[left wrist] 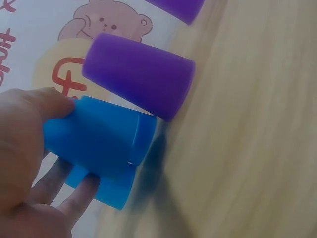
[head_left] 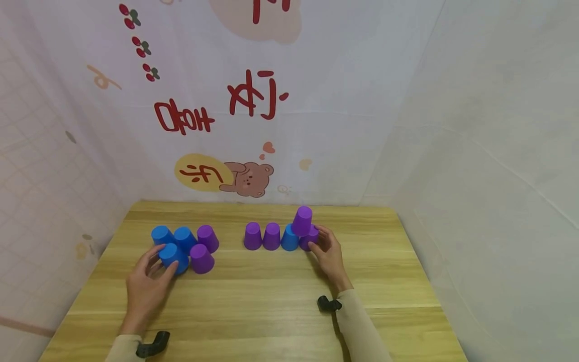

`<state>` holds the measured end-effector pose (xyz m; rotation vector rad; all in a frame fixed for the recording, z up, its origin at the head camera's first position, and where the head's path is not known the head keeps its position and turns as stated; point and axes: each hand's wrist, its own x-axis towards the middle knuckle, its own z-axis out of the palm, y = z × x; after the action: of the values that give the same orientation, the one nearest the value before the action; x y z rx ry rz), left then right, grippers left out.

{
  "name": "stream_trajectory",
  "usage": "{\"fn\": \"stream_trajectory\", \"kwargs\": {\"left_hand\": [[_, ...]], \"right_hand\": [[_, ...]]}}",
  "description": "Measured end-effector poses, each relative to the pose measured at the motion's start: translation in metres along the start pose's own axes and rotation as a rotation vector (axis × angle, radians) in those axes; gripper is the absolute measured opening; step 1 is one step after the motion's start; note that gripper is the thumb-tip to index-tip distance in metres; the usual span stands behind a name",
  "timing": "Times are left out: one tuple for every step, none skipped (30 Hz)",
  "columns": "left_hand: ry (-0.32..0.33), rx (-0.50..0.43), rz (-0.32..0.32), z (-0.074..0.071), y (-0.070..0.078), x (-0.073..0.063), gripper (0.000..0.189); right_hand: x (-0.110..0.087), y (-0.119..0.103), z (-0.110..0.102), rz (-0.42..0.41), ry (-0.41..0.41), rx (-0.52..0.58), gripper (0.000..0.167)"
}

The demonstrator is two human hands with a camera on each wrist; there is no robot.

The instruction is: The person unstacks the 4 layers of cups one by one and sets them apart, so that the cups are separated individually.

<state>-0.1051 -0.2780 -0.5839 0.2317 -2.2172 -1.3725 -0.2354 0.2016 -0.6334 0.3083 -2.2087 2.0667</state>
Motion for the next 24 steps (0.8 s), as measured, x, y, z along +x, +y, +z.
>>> {"fn": "stream_trajectory", "kwargs": {"left_hand": [[0.0,-0.003,0.006,0.001,-0.001,-0.001,0.061],[0.0,-0.006,0.01,0.002,-0.002,-0.001,0.061],[0.0,-0.007,0.014,0.002,-0.003,-0.001,0.061],[-0.001,-0.003,0.013,0.003,-0.002,-0.001,0.061],[-0.003,0.004,0.009,0.004,-0.002,-0.001,0.061],[-0.007,0.011,0.002,0.004,-0.002,-0.001,0.061],[-0.011,0.018,-0.005,0.005,-0.002,-0.001,0.06],[-0.015,0.027,-0.015,0.005,-0.003,-0.001,0.06],[-0.019,0.036,-0.025,0.006,-0.003,-0.001,0.06],[-0.023,0.045,-0.035,0.007,-0.003,-0.001,0.059],[-0.026,0.052,-0.043,0.008,-0.004,-0.001,0.059],[-0.028,0.055,-0.047,0.008,-0.005,0.0,0.059],[-0.03,0.059,-0.049,0.009,-0.006,0.0,0.059],[-0.031,0.062,-0.048,0.01,-0.007,0.0,0.059],[-0.032,0.062,-0.047,0.01,-0.007,0.0,0.059],[-0.032,0.062,-0.043,0.01,-0.008,0.0,0.059],[-0.032,0.06,-0.039,0.011,-0.008,0.0,0.059],[-0.033,0.056,-0.033,0.011,-0.008,0.0,0.059],[-0.034,0.052,-0.028,0.011,-0.009,0.0,0.059],[-0.034,0.05,-0.024,0.011,-0.009,-0.001,0.059],[-0.034,0.046,-0.022,0.011,-0.009,-0.001,0.058],[-0.034,0.042,-0.017,0.012,-0.01,-0.001,0.059],[-0.034,0.04,-0.013,0.012,-0.011,-0.001,0.059],[-0.035,0.04,-0.01,0.012,-0.012,-0.002,0.06]], "right_hand": [[0.0,0.0,0.0,-0.001,-0.001,0.001,0.06],[-0.001,0.001,0.0,-0.002,-0.002,0.002,0.06],[-0.001,0.001,0.0,-0.002,-0.003,0.002,0.06],[-0.001,0.002,0.0,-0.004,-0.003,0.0,0.06],[-0.001,0.002,0.0,-0.006,-0.003,0.0,0.06],[-0.001,0.002,0.0,-0.008,-0.001,-0.001,0.06],[-0.001,0.003,0.0,-0.009,0.0,-0.004,0.06],[-0.001,0.003,0.0,-0.012,0.0,-0.005,0.06],[0.0,0.003,0.0,-0.014,0.001,-0.006,0.06],[0.0,0.003,0.0,-0.016,0.0,-0.007,0.061],[0.0,0.003,0.0,-0.015,0.001,-0.008,0.06],[0.0,0.003,0.0,-0.015,0.001,-0.008,0.06],[0.0,0.003,0.0,-0.014,0.001,-0.008,0.06],[0.0,0.003,0.0,-0.014,0.0,-0.008,0.06],[0.0,0.002,0.0,-0.012,0.0,-0.008,0.06],[0.0,0.002,0.0,-0.009,-0.001,-0.008,0.059],[0.0,0.002,0.0,-0.008,-0.001,-0.008,0.059],[0.0,0.002,0.0,-0.007,-0.001,-0.009,0.059],[0.0,0.002,-0.001,-0.007,-0.002,-0.01,0.059],[0.0,0.002,-0.001,-0.007,-0.002,-0.01,0.059],[0.0,0.002,-0.001,-0.006,-0.002,-0.011,0.058],[0.0,0.002,-0.001,-0.007,-0.002,-0.011,0.058],[0.0,0.002,-0.001,-0.007,-0.001,-0.009,0.059],[0.0,0.003,0.0,-0.008,-0.001,-0.008,0.059]]}}
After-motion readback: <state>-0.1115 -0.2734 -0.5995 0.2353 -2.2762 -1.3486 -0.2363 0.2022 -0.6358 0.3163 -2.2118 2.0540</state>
